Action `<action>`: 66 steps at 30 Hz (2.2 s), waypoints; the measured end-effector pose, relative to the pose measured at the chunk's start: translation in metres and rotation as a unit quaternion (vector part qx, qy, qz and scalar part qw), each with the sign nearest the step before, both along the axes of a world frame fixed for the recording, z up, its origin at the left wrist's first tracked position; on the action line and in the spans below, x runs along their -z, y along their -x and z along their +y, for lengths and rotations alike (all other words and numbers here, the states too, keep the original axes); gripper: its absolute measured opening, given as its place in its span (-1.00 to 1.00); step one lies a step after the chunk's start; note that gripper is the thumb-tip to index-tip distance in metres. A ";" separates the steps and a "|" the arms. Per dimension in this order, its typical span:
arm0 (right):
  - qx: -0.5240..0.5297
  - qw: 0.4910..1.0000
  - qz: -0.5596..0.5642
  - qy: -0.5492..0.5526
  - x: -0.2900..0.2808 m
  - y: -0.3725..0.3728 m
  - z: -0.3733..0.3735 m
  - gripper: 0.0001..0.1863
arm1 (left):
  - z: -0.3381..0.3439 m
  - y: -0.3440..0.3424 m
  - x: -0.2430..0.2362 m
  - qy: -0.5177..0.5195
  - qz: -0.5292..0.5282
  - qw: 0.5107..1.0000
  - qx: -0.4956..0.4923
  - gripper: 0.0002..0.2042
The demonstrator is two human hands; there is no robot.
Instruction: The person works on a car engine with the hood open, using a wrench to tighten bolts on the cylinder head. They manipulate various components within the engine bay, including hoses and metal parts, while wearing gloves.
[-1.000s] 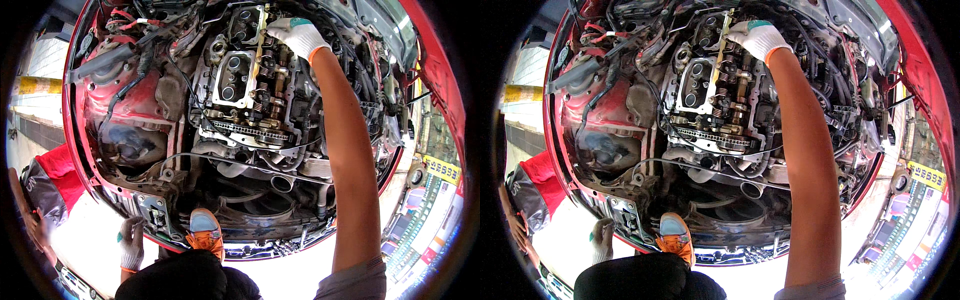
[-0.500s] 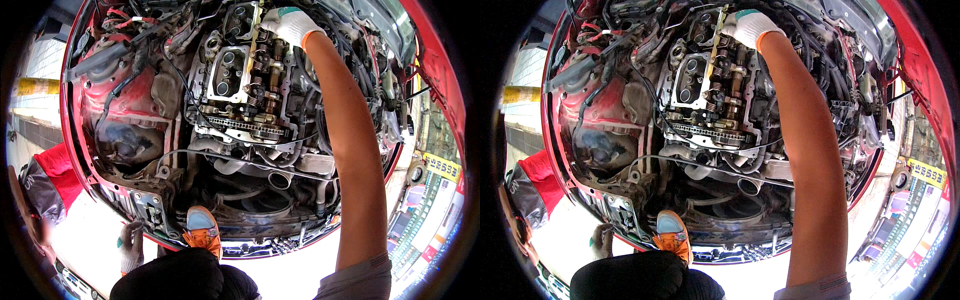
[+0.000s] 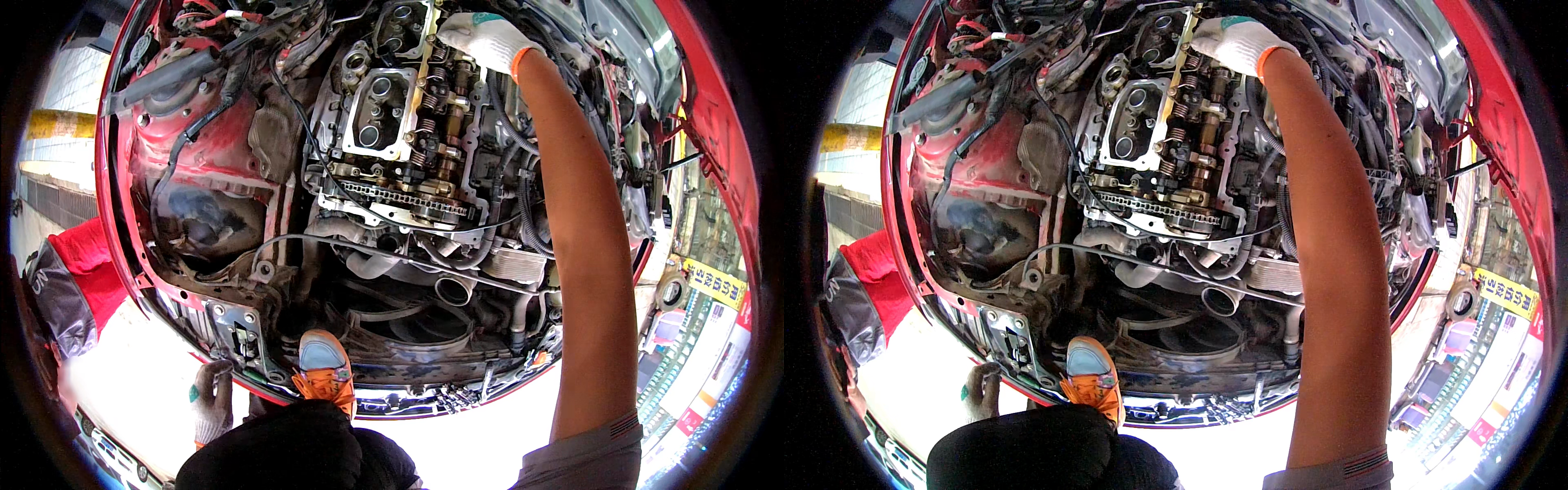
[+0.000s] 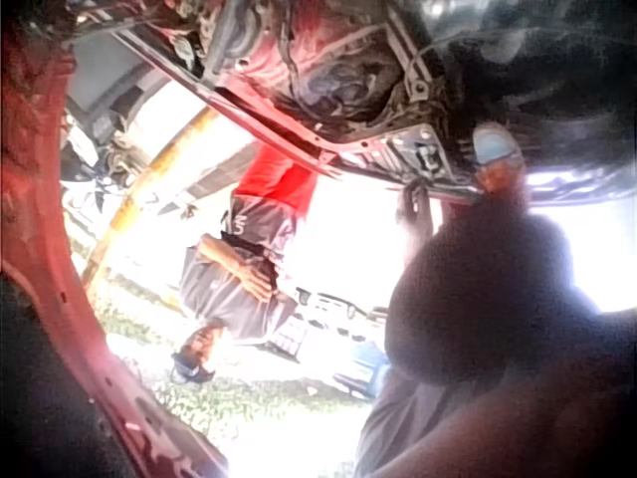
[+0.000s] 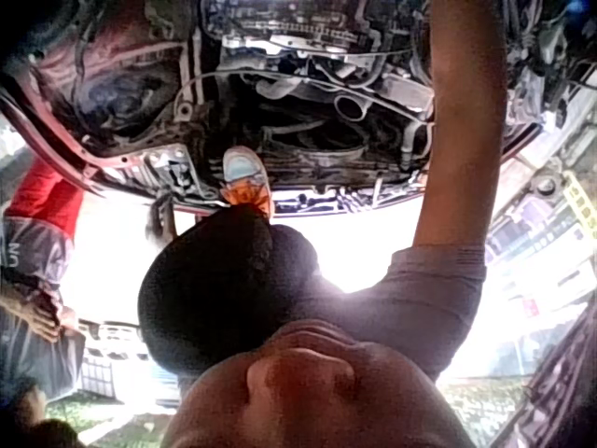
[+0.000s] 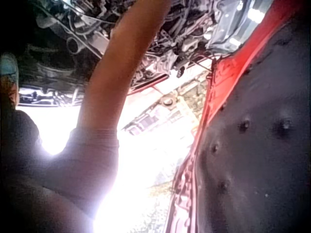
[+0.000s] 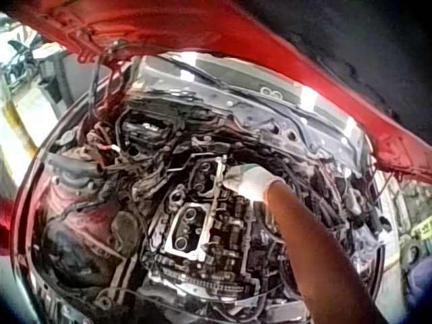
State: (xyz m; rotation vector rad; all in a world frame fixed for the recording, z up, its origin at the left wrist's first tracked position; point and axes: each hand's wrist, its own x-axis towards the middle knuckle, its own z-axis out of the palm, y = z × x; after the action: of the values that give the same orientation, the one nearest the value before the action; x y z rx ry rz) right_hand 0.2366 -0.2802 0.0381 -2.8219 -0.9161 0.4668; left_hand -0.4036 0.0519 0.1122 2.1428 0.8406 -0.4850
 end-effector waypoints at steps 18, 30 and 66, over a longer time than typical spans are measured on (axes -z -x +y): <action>-0.045 0.997 -0.029 -0.047 0.007 -0.001 -0.010 -0.55 | 0.003 -0.011 0.004 0.046 0.006 0.998 -0.044 -0.87; -0.071 0.992 -0.026 0.099 0.017 -0.010 0.003 -0.64 | -0.001 -0.008 0.006 0.003 -0.036 0.997 0.061 -0.87; 0.152 0.947 -0.180 -0.219 0.067 0.039 -0.004 -0.50 | 0.055 0.029 -0.041 -0.090 0.107 0.982 -0.124 -0.77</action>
State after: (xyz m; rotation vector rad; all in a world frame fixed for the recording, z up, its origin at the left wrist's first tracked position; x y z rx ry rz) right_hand 0.1973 -0.2842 -0.0285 -2.5922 -0.5268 -0.2711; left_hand -0.4330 0.1068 0.1533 2.1320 1.2971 -0.5336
